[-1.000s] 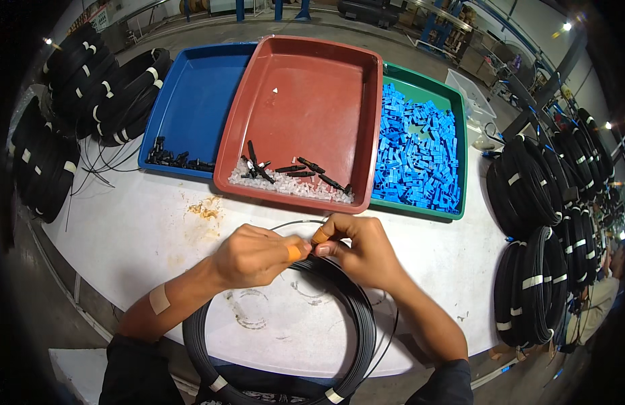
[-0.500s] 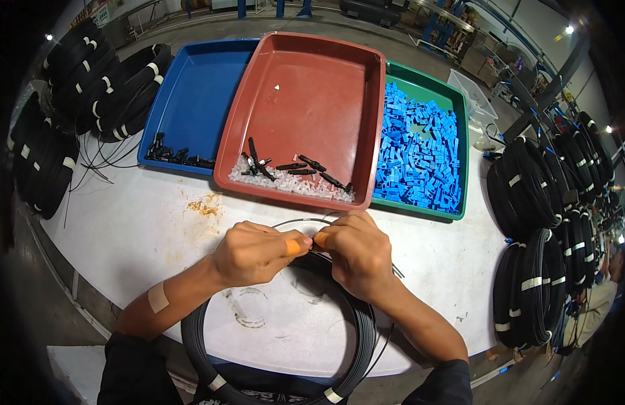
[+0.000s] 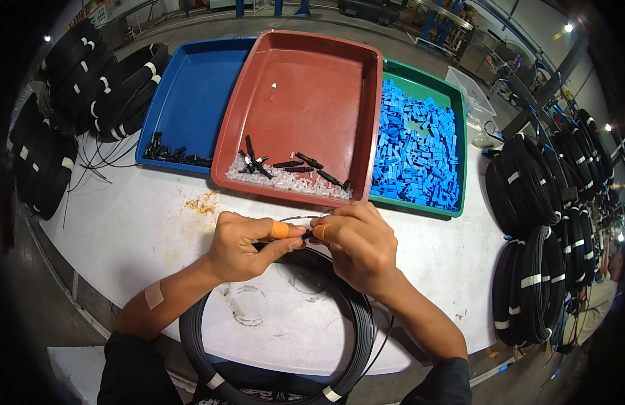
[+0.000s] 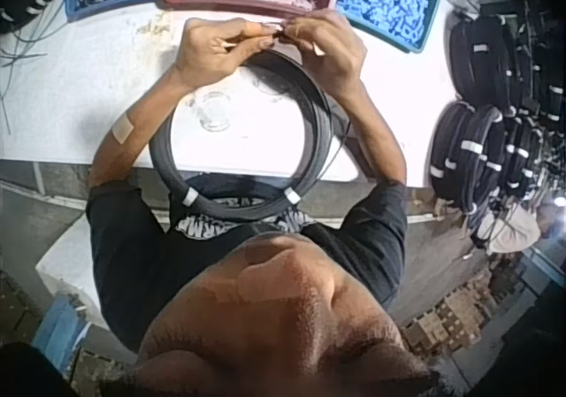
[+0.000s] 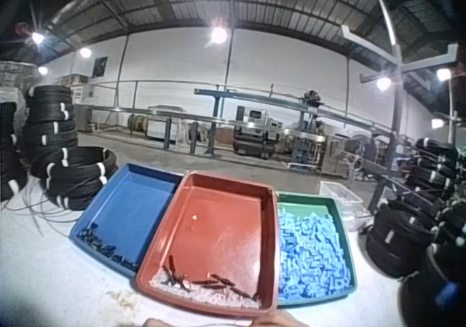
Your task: The person picks up a coil of cable, attaches connector components from trays onto the end of the cable wire, and places the finished coil onto a stack.
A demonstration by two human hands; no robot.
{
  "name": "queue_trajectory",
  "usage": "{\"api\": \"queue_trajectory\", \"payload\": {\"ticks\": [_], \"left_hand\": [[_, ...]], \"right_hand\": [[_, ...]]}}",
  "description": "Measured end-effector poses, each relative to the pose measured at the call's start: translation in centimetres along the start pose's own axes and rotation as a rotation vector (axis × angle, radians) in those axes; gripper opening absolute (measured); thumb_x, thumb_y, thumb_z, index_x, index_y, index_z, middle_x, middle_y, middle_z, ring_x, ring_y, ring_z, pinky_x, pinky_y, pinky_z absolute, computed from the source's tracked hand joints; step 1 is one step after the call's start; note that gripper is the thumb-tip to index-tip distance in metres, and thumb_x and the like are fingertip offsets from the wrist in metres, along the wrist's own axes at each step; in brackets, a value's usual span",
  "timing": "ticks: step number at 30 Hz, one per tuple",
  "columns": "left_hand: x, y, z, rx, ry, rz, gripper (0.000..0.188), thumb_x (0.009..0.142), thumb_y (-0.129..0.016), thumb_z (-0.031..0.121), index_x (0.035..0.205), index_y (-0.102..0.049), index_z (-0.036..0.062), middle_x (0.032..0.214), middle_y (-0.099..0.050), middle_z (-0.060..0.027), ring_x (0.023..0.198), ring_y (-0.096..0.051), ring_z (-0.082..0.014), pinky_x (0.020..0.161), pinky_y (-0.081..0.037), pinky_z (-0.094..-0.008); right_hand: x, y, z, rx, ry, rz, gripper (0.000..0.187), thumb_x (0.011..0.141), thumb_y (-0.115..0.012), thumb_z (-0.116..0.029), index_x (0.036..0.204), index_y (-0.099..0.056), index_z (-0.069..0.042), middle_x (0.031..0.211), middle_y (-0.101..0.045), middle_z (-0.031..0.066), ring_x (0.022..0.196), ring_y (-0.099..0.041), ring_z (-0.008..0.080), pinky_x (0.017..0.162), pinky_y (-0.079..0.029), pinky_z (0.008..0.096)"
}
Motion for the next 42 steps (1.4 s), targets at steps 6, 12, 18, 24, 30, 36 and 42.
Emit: {"api": "queue_trajectory", "payload": {"ticks": [6, 12, 18, 24, 30, 36, 42], "left_hand": [[0.1, 0.1, 0.0, 0.001, 0.010, -0.107, 0.009, 0.085, -0.077, 0.002, 0.091, -0.076, -0.0035, 0.078, -0.075, -0.0131, 0.059, -0.072, -0.0168, 0.056, -0.058, -0.0263], [-0.8, -1.1, 1.7, 0.404, -0.554, -0.243, 0.014, 0.080, -0.079, 0.001, 0.093, -0.075, -0.0024, 0.091, -0.077, -0.0125, 0.078, -0.077, -0.0208, 0.068, -0.066, -0.0313], [0.0, 0.0, 0.5, 0.197, -0.177, -0.114, 0.013, 0.080, -0.081, -0.002, 0.092, -0.076, -0.0049, 0.086, -0.078, -0.0170, 0.068, -0.076, -0.0195, 0.061, -0.061, -0.0258], [-0.4, -0.4, -0.8, -0.321, 0.275, -0.020, 0.012, 0.085, -0.079, 0.003, 0.094, -0.076, -0.0050, 0.081, -0.077, -0.0158, 0.063, -0.074, -0.0178, 0.056, -0.057, -0.0247], [-0.6, -0.5, 1.4, 0.375, -0.497, -0.259, 0.015, 0.079, -0.078, -0.002, 0.093, -0.075, -0.0043, 0.089, -0.076, -0.0142, 0.077, -0.077, -0.0218, 0.073, -0.065, -0.0275], [-0.8, -0.8, 1.4, 0.411, -0.515, -0.204, 0.010, 0.079, -0.079, 0.001, 0.087, -0.075, -0.0014, 0.089, -0.076, -0.0122, 0.076, -0.077, -0.0202, 0.068, -0.065, -0.0285], [0.0, 0.3, 0.4, 0.057, -0.036, -0.075, 0.011, 0.080, -0.080, -0.003, 0.091, -0.076, -0.0038, 0.086, -0.077, -0.0164, 0.069, -0.076, -0.0191, 0.064, -0.062, -0.0257]], "right_hand": [[-0.3, -0.1, -0.8, -0.026, 0.120, 0.041, 0.022, 0.059, -0.072, 0.010, 0.077, -0.065, 0.000, 0.081, -0.072, 0.0116, 0.073, -0.068, 0.0264, 0.064, -0.051, 0.0357], [-0.8, -0.4, 2.2, 0.545, -0.720, -0.442, 0.016, 0.079, -0.083, 0.004, 0.085, -0.068, 0.001, 0.082, -0.075, 0.0075, 0.077, -0.068, 0.0132, 0.076, -0.055, 0.0308], [0.6, 0.3, 0.4, 0.234, -0.301, -0.149, 0.018, 0.078, -0.083, 0.000, 0.092, -0.071, -0.001, 0.090, -0.075, 0.0098, 0.081, -0.071, 0.0240, 0.077, -0.056, 0.0348], [-0.1, 0.2, -1.2, -0.102, 0.188, 0.115, 0.022, 0.063, -0.076, 0.007, 0.083, -0.069, -0.002, 0.085, -0.073, 0.0101, 0.075, -0.068, 0.0270, 0.066, -0.052, 0.0364], [-0.8, 0.1, 0.7, 0.284, -0.379, -0.161, 0.014, 0.073, -0.076, 0.011, 0.081, -0.070, 0.001, 0.080, -0.074, 0.0116, 0.071, -0.068, 0.0224, 0.069, -0.054, 0.0330], [0.0, 0.2, 1.5, 0.438, -0.594, -0.425, 0.014, 0.078, -0.082, 0.004, 0.086, -0.070, 0.002, 0.082, -0.075, 0.0097, 0.075, -0.070, 0.0182, 0.075, -0.055, 0.0320], [0.5, 0.4, 0.2, 0.155, -0.193, -0.122, 0.022, 0.072, -0.082, 0.005, 0.089, -0.071, -0.002, 0.089, -0.075, 0.0078, 0.082, -0.070, 0.0253, 0.073, -0.055, 0.0355]]}}
Point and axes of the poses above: each hand's wrist, its own x-axis towards the middle knuckle, its own y-axis out of the back of the hand, z = x × y, the point moved 4 cm from there along x, towards the middle knuckle
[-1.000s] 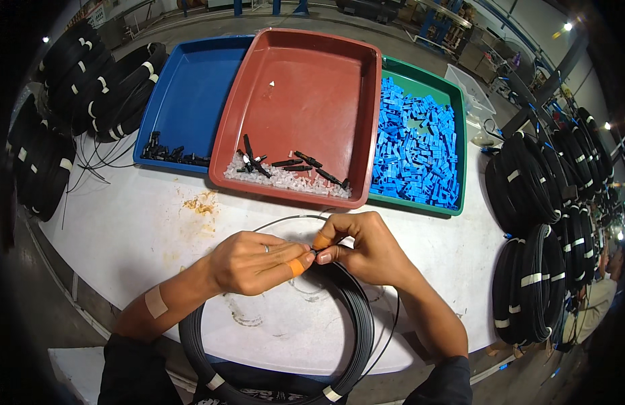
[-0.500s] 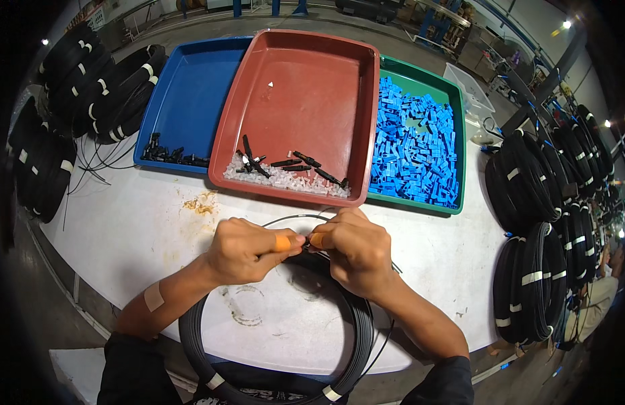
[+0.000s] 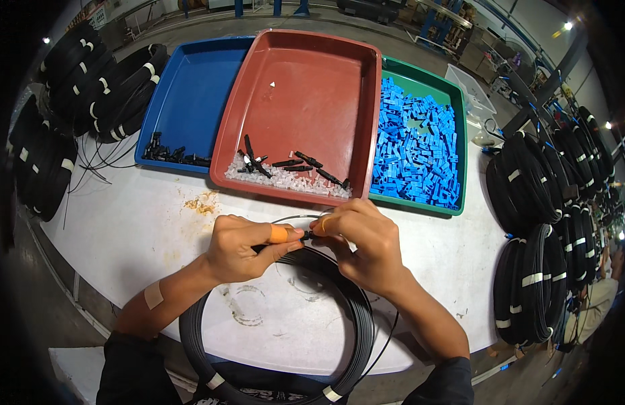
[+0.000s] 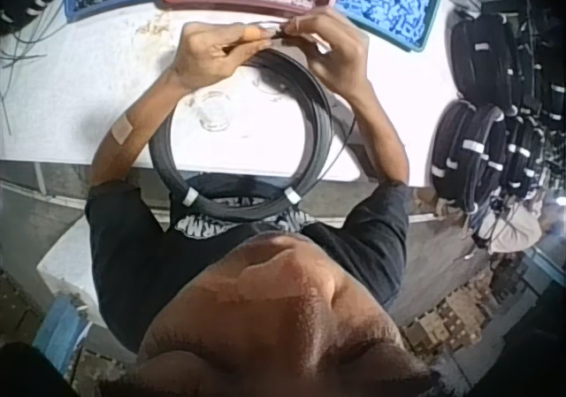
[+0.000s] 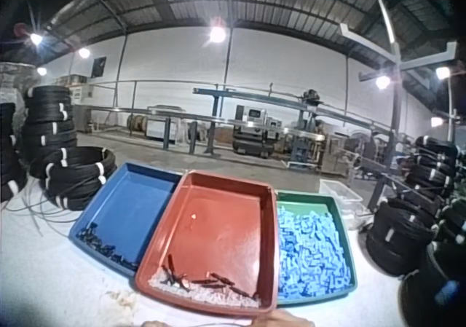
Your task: The person picks up a coil of cable, attaches connector components from trays onto the end of the cable wire, and places the finished coil onto a stack.
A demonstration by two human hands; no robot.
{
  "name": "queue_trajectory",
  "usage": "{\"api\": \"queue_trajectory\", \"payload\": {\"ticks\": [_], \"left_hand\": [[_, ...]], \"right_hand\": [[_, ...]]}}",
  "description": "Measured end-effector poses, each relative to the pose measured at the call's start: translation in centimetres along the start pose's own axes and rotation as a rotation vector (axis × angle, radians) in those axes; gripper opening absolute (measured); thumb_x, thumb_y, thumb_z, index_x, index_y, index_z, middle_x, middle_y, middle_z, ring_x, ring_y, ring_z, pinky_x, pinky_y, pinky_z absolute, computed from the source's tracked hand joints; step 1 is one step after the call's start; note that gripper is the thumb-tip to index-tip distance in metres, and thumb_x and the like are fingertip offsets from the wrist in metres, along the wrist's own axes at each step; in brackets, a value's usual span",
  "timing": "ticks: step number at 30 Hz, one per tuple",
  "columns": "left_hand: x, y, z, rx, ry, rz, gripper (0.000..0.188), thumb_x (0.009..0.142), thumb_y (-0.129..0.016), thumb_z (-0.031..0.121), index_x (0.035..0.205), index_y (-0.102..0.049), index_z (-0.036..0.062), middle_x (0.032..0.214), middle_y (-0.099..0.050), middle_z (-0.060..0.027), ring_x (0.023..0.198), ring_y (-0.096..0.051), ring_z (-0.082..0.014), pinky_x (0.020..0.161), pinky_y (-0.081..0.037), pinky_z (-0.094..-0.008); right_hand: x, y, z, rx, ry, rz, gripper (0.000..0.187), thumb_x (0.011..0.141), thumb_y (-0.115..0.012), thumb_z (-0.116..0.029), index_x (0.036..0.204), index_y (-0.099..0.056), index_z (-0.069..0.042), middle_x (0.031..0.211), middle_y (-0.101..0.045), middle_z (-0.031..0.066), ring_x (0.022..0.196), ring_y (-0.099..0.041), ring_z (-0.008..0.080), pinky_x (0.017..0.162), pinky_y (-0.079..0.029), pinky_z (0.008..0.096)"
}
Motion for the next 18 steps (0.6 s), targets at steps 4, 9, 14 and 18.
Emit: {"api": "queue_trajectory", "payload": {"ticks": [4, 9, 14, 18], "left_hand": [[-0.6, -0.6, -1.3, -0.364, 0.329, 0.006, 0.019, 0.087, -0.078, 0.001, 0.105, -0.077, -0.0043, 0.082, -0.078, -0.0136, 0.068, -0.072, -0.0080, 0.056, -0.054, -0.0208], [-0.1, -0.1, 0.1, -0.031, -0.034, -0.097, 0.020, 0.082, -0.079, -0.004, 0.102, -0.075, -0.0052, 0.088, -0.077, -0.0178, 0.076, -0.077, -0.0201, 0.064, -0.062, -0.0251], [-0.4, -0.7, 1.7, 0.338, -0.496, -0.051, 0.010, 0.079, -0.080, -0.003, 0.087, -0.073, -0.0024, 0.086, -0.074, -0.0116, 0.076, -0.076, -0.0206, 0.064, -0.064, -0.0295], [-0.7, -1.3, 2.3, 0.472, -0.613, -0.155, 0.012, 0.077, -0.078, -0.004, 0.088, -0.074, -0.0021, 0.087, -0.074, -0.0105, 0.080, -0.077, -0.0212, 0.067, -0.065, -0.0287]], "right_hand": [[-0.5, -0.5, -1.1, -0.242, 0.314, 0.184, 0.022, 0.066, -0.076, 0.011, 0.080, -0.067, -0.004, 0.085, -0.076, 0.0084, 0.072, -0.069, 0.0239, 0.065, -0.056, 0.0333], [-1.3, -0.6, -0.7, -0.111, 0.257, 0.118, 0.022, 0.065, -0.069, 0.013, 0.081, -0.065, -0.001, 0.085, -0.074, 0.0094, 0.073, -0.068, 0.0233, 0.067, -0.053, 0.0349], [-1.2, -0.5, 0.0, 0.155, -0.108, -0.014, 0.016, 0.073, -0.072, 0.014, 0.081, -0.066, 0.001, 0.081, -0.074, 0.0118, 0.071, -0.068, 0.0234, 0.068, -0.054, 0.0335], [-1.0, -0.7, 1.5, 0.332, -0.534, -0.310, 0.016, 0.081, -0.081, 0.005, 0.081, -0.065, 0.001, 0.081, -0.074, 0.0086, 0.080, -0.070, 0.0149, 0.078, -0.055, 0.0305]]}}
Point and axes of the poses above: each hand's wrist, its own x-axis towards the middle knuckle, its own y-axis out of the back of the hand, z = x × y, the point moved 4 cm from there along x, towards the middle knuckle
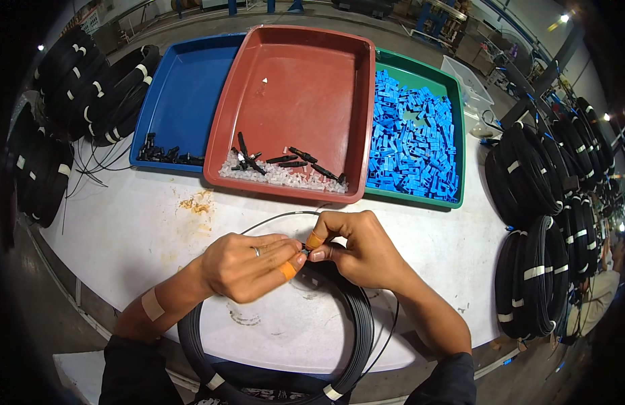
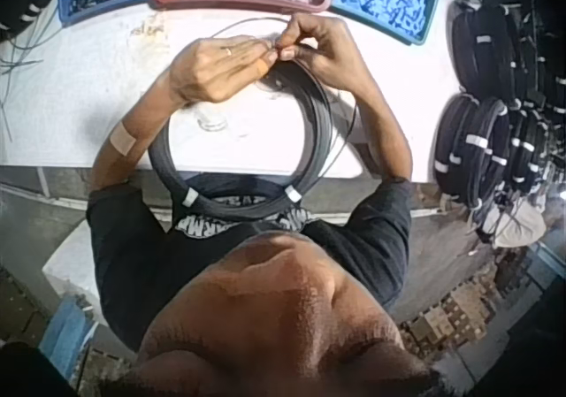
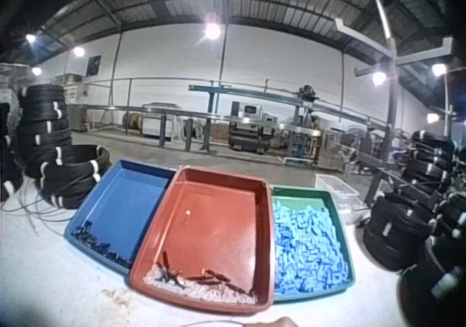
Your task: The person picks up a coil of cable, attaches connector components from trays onto the end of the cable wire, and places the finished coil onto a stack.
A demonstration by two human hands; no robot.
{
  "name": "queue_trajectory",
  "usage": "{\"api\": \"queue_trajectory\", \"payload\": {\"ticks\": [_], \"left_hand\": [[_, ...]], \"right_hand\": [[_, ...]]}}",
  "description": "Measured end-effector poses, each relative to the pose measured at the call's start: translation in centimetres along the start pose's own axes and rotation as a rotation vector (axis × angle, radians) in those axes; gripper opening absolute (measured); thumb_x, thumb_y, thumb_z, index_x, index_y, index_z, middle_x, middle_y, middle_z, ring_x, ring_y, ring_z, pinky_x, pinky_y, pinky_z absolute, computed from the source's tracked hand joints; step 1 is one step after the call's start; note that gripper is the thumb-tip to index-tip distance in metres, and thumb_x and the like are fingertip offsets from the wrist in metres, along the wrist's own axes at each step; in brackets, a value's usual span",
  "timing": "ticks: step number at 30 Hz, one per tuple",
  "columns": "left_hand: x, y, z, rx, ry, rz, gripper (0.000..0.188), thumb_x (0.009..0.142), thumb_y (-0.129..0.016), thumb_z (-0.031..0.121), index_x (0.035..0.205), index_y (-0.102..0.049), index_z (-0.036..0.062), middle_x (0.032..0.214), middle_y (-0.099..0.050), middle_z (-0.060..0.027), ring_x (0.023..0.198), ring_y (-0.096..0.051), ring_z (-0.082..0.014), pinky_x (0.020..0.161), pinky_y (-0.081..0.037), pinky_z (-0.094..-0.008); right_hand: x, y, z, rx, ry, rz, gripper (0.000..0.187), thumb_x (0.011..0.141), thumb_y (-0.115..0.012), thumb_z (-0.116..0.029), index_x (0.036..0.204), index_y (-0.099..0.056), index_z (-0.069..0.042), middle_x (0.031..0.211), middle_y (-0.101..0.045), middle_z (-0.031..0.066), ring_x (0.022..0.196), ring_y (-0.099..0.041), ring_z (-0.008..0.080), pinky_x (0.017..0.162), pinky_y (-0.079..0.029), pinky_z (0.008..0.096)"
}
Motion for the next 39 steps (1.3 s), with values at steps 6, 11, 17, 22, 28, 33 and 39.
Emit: {"api": "queue_trajectory", "payload": {"ticks": [6, 11, 17, 22, 28, 33, 39], "left_hand": [[-1.0, 0.2, -1.4, -0.211, 0.303, 0.089, 0.011, 0.078, -0.079, -0.003, 0.088, -0.074, -0.0045, 0.090, -0.077, -0.0147, 0.077, -0.078, -0.0219, 0.062, -0.062, -0.0271], [-1.3, 0.0, -2.5, -0.674, 0.796, 0.098, 0.012, 0.087, -0.076, -0.004, 0.098, -0.074, -0.0088, 0.089, -0.078, -0.0175, 0.077, -0.077, -0.0158, 0.060, -0.060, -0.0256], [-2.2, -1.7, -2.5, -1.184, 1.108, 0.283, 0.013, 0.085, -0.077, -0.003, 0.098, -0.076, -0.0057, 0.085, -0.078, -0.0153, 0.070, -0.075, -0.0126, 0.058, -0.058, -0.0234], [-1.0, 0.4, -2.0, -0.474, 0.520, 0.086, 0.016, 0.081, -0.078, -0.004, 0.097, -0.075, -0.0036, 0.089, -0.077, -0.0143, 0.068, -0.075, -0.0172, 0.052, -0.057, -0.0230], [0.1, 0.3, -0.1, 0.010, 0.009, -0.017, 0.011, 0.078, -0.078, -0.002, 0.088, -0.074, -0.0006, 0.088, -0.076, -0.0116, 0.072, -0.076, -0.0178, 0.059, -0.062, -0.0251], [-0.9, 0.1, -1.0, -0.103, 0.216, 0.077, 0.011, 0.078, -0.079, -0.003, 0.088, -0.075, 0.0001, 0.090, -0.077, -0.0121, 0.070, -0.075, -0.0179, 0.054, -0.058, -0.0250], [-1.0, 0.6, -2.0, -0.547, 0.649, 0.079, 0.010, 0.087, -0.075, -0.005, 0.096, -0.073, -0.0065, 0.093, -0.077, -0.0179, 0.076, -0.077, -0.0177, 0.058, -0.059, -0.0233]], "right_hand": [[0.1, 0.6, -2.0, -0.282, 0.435, 0.178, 0.020, 0.075, -0.083, 0.001, 0.086, -0.067, -0.003, 0.086, -0.073, 0.0093, 0.083, -0.067, 0.0287, 0.076, -0.051, 0.0384], [-0.6, 0.2, -1.9, -0.470, 0.658, 0.343, 0.025, 0.068, -0.081, 0.005, 0.088, -0.069, -0.005, 0.086, -0.072, 0.0072, 0.082, -0.068, 0.0249, 0.073, -0.051, 0.0375], [-1.1, -1.4, -2.3, -0.520, 0.891, 0.525, 0.020, 0.066, -0.068, 0.014, 0.079, -0.065, -0.001, 0.079, -0.074, 0.0105, 0.062, -0.065, 0.0231, 0.062, -0.051, 0.0346], [-1.4, -1.1, -1.6, -0.354, 0.671, 0.369, 0.018, 0.070, -0.070, 0.015, 0.079, -0.065, 0.000, 0.080, -0.074, 0.0131, 0.065, -0.067, 0.0220, 0.067, -0.054, 0.0320], [-0.4, -0.5, 0.1, 0.080, 0.077, 0.121, 0.012, 0.080, -0.077, 0.008, 0.086, -0.068, 0.003, 0.080, -0.073, 0.0146, 0.079, -0.071, 0.0211, 0.074, -0.054, 0.0315], [0.1, 0.0, -0.9, -0.056, 0.261, 0.116, 0.013, 0.081, -0.079, 0.005, 0.088, -0.069, 0.002, 0.086, -0.074, 0.0132, 0.081, -0.072, 0.0236, 0.075, -0.055, 0.0331], [-0.5, 0.1, -1.6, -0.354, 0.672, 0.347, 0.025, 0.069, -0.080, 0.007, 0.089, -0.070, -0.003, 0.087, -0.074, 0.0087, 0.077, -0.070, 0.0248, 0.069, -0.054, 0.0347]]}}
Point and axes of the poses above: each hand's wrist, its own x-axis towards the middle knuckle, its own y-axis out of the back of the hand, z = x × y, the point moved 4 cm from there along x, towards the middle knuckle
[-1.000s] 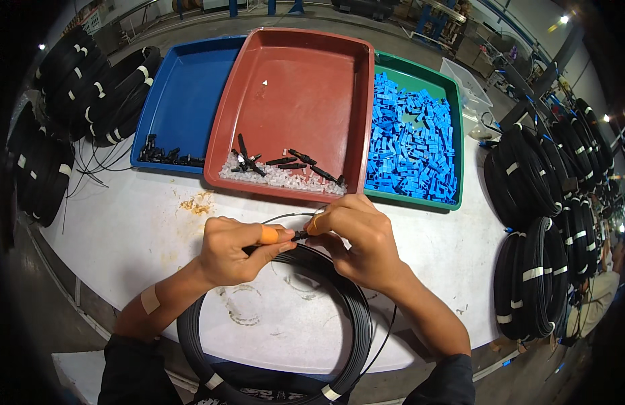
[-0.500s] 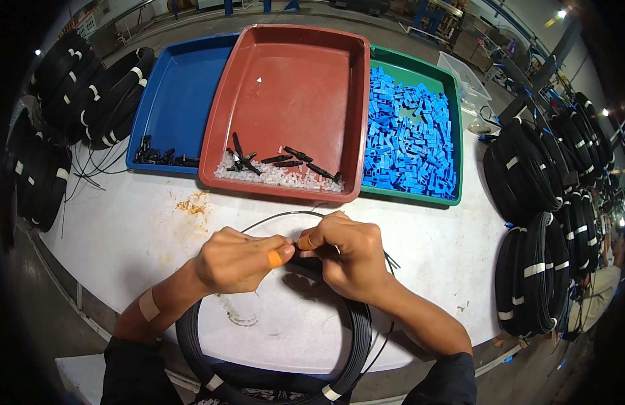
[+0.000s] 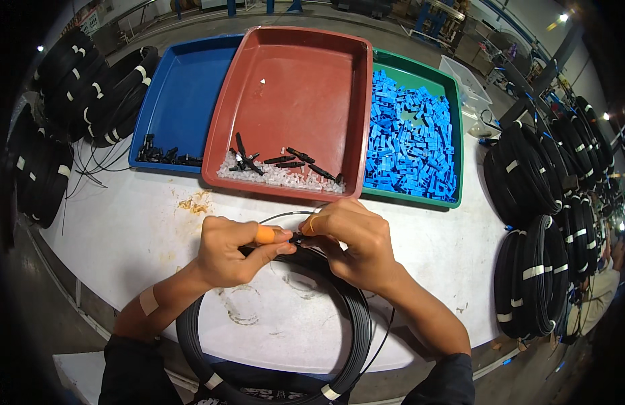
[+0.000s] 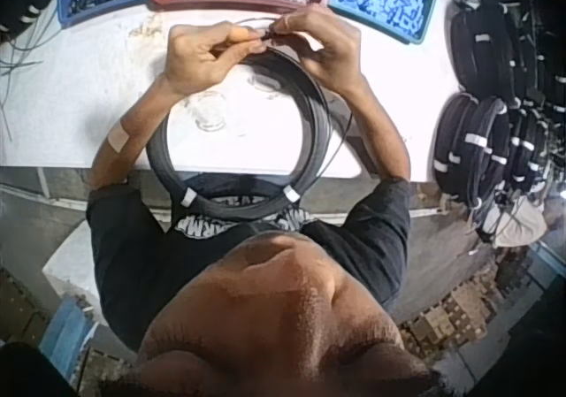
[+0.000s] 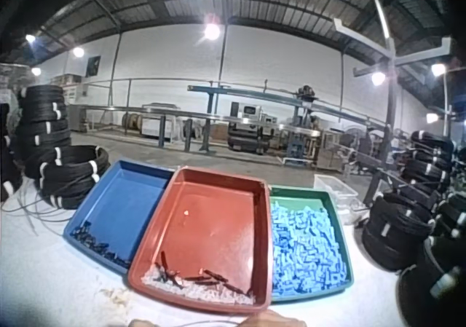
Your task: The person picks up a coil of cable, attaches connector components from trays onto the end of the cable wire, and places the finished coil onto a stack.
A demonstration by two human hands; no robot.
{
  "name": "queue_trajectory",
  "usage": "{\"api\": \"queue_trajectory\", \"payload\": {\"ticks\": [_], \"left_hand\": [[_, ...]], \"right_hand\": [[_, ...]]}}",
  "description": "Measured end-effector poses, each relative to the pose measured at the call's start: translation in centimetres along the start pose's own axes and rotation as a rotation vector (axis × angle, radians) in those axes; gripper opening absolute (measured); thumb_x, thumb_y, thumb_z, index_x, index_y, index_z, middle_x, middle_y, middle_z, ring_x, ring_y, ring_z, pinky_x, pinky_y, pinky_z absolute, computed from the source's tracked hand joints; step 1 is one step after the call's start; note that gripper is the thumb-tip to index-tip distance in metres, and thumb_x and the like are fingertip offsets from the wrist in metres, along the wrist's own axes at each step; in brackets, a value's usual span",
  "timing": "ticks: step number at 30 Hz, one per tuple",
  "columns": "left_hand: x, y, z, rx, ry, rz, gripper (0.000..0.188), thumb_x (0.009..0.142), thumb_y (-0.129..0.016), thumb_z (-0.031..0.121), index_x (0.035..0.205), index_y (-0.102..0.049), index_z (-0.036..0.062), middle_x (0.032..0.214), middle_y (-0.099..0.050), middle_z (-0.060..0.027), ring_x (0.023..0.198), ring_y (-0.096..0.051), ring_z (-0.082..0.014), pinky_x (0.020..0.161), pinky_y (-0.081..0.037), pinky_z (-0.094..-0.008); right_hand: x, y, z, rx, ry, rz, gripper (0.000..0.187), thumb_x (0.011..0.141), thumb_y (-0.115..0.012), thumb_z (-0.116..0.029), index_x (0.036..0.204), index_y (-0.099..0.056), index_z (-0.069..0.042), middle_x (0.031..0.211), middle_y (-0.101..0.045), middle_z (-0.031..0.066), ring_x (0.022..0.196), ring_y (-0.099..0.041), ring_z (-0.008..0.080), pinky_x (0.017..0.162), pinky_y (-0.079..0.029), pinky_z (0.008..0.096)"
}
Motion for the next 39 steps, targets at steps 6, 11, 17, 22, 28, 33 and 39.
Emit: {"api": "queue_trajectory", "payload": {"ticks": [6, 11, 17, 22, 28, 33, 39], "left_hand": [[-0.3, -0.9, -1.6, -0.780, 0.538, -0.004, 0.014, 0.095, -0.068, -0.004, 0.106, -0.069, -0.0139, 0.096, -0.075, -0.0212, 0.084, -0.076, -0.0189, 0.073, -0.064, -0.0257], [-0.1, -0.8, -1.1, -0.348, 0.240, -0.010, 0.012, 0.088, -0.074, -0.004, 0.099, -0.073, -0.0081, 0.088, -0.077, -0.0181, 0.073, -0.076, -0.0155, 0.062, -0.060, -0.0227], [-0.4, -1.2, 1.0, 0.381, -0.458, 0.056, 0.012, 0.078, -0.079, -0.006, 0.087, -0.073, -0.0001, 0.084, -0.076, -0.0129, 0.065, -0.074, -0.0173, 0.050, -0.056, -0.0240], [-0.7, -1.0, 0.8, 0.432, -0.474, 0.020, 0.009, 0.081, -0.075, -0.001, 0.090, -0.074, 0.0011, 0.092, -0.077, -0.0118, 0.072, -0.076, -0.0161, 0.055, -0.060, -0.0250], [-0.2, -0.4, -0.1, 0.240, -0.254, 0.102, 0.010, 0.077, -0.081, -0.004, 0.084, -0.073, 0.0001, 0.082, -0.077, -0.0140, 0.059, -0.073, -0.0192, 0.050, -0.056, -0.0245], [0.2, -0.1, 0.3, 0.185, -0.231, 0.136, 0.012, 0.078, -0.081, -0.004, 0.088, -0.074, -0.0020, 0.083, -0.077, -0.0149, 0.059, -0.074, -0.0204, 0.051, -0.057, -0.0249], [-0.1, -0.8, -0.6, -0.199, 0.141, 0.116, 0.012, 0.081, -0.080, -0.004, 0.092, -0.074, -0.0074, 0.084, -0.077, -0.0185, 0.067, -0.076, -0.0172, 0.058, -0.060, -0.0252]], "right_hand": [[-0.2, -0.5, -1.6, -0.169, 0.303, 0.183, 0.024, 0.062, -0.074, 0.005, 0.085, -0.070, 0.000, 0.083, -0.073, 0.0113, 0.068, -0.067, 0.0248, 0.063, -0.053, 0.0328], [-0.7, -0.5, -1.4, -0.061, 0.159, 0.110, 0.022, 0.061, -0.072, 0.011, 0.081, -0.068, 0.002, 0.081, -0.073, 0.0132, 0.067, -0.068, 0.0240, 0.064, -0.055, 0.0321], [-1.6, -1.2, -0.1, 0.259, -0.329, 0.012, 0.017, 0.071, -0.075, 0.013, 0.082, -0.068, 0.003, 0.081, -0.074, 0.0152, 0.070, -0.070, 0.0254, 0.067, -0.055, 0.0322], [-0.1, -0.4, 0.1, 0.253, -0.470, -0.192, 0.017, 0.074, -0.083, 0.003, 0.086, -0.071, -0.001, 0.084, -0.075, 0.0108, 0.079, -0.070, 0.0275, 0.079, -0.052, 0.0362], [1.0, 0.9, -0.7, -0.015, -0.164, -0.084, 0.026, 0.069, -0.086, 0.000, 0.089, -0.072, -0.007, 0.089, -0.075, 0.0043, 0.085, -0.067, 0.0246, 0.080, -0.049, 0.0363], [0.7, 0.1, -0.9, -0.195, 0.145, -0.013, 0.025, 0.067, -0.081, 0.003, 0.087, -0.068, -0.007, 0.086, -0.071, 0.0032, 0.080, -0.064, 0.0227, 0.074, -0.047, 0.0365], [0.0, -0.8, -1.4, -0.190, 0.275, 0.145, 0.021, 0.067, -0.075, 0.006, 0.083, -0.067, -0.003, 0.085, -0.073, 0.0091, 0.073, -0.066, 0.0250, 0.067, -0.051, 0.0358]]}}
Point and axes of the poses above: each hand's wrist, its own x-axis towards the middle knuckle, its own y-axis out of the back of the hand, z = x × y, the point moved 4 cm from there along x, towards the middle knuckle
